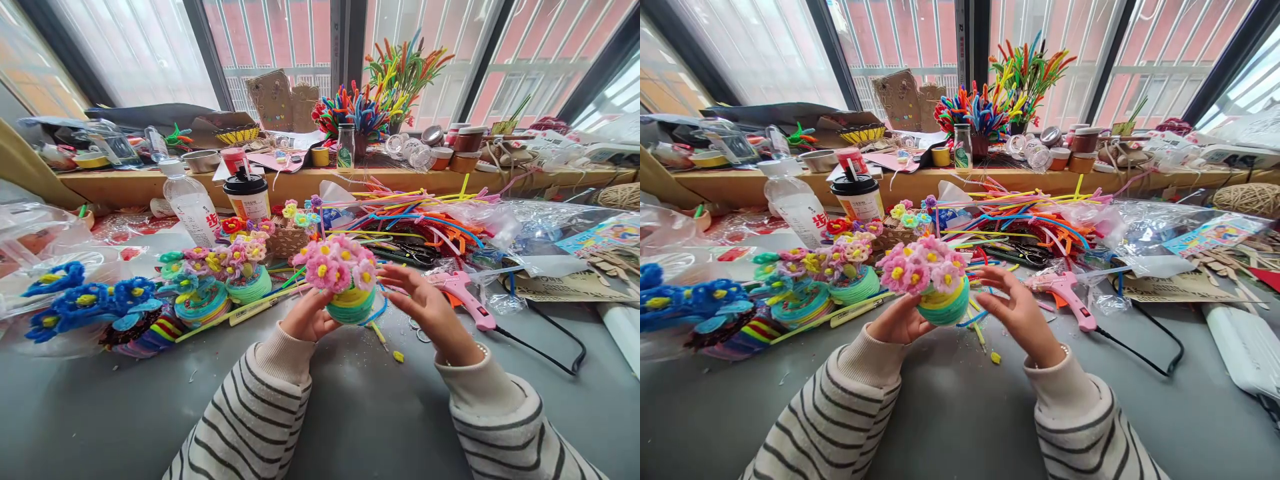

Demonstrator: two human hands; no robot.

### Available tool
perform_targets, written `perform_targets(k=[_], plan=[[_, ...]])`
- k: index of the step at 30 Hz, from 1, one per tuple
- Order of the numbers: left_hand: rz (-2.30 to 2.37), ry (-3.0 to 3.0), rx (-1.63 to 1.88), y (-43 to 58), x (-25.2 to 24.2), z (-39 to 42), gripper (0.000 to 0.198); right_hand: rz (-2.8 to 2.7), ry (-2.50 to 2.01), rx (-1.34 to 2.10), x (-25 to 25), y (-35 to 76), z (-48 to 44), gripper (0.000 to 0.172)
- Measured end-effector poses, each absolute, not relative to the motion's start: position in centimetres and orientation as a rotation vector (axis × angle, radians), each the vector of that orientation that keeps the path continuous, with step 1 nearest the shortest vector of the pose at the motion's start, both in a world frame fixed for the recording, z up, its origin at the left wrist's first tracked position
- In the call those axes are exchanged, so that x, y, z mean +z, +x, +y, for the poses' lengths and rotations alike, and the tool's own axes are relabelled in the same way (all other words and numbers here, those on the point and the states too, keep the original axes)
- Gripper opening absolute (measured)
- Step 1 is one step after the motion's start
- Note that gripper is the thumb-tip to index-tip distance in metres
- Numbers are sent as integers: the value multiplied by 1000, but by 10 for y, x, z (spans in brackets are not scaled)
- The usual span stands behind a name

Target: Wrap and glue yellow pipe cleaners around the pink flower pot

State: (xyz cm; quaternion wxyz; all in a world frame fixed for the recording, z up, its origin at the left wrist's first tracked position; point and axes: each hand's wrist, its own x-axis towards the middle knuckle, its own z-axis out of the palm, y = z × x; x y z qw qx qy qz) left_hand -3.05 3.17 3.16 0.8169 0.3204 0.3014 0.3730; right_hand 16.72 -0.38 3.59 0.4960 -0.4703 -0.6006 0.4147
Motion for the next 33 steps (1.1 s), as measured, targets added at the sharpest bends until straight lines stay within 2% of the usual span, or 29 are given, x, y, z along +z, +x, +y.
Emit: perform_targets(k=[4,6,13,22,27,33], plan=[[708,547,874,-37,39,45,44,-1735,-1526,499,44,189,5,22],[696,510,941,-36,46,51,39,-2003,-1608,354,48,195,10,18],[599,508,995,-27,60,67,33,-2424,-1861,57,58,221,5,19],[711,427,979,-20,45,66,33,-2759,-1846,-344,27,230,-19,24],[763,459,1005,-18,38,66,29,-2832,-1742,-180,28,237,-17,22],[732,463,1038,-17,29,65,29,-2567,-1703,364,51,240,-20,13]])
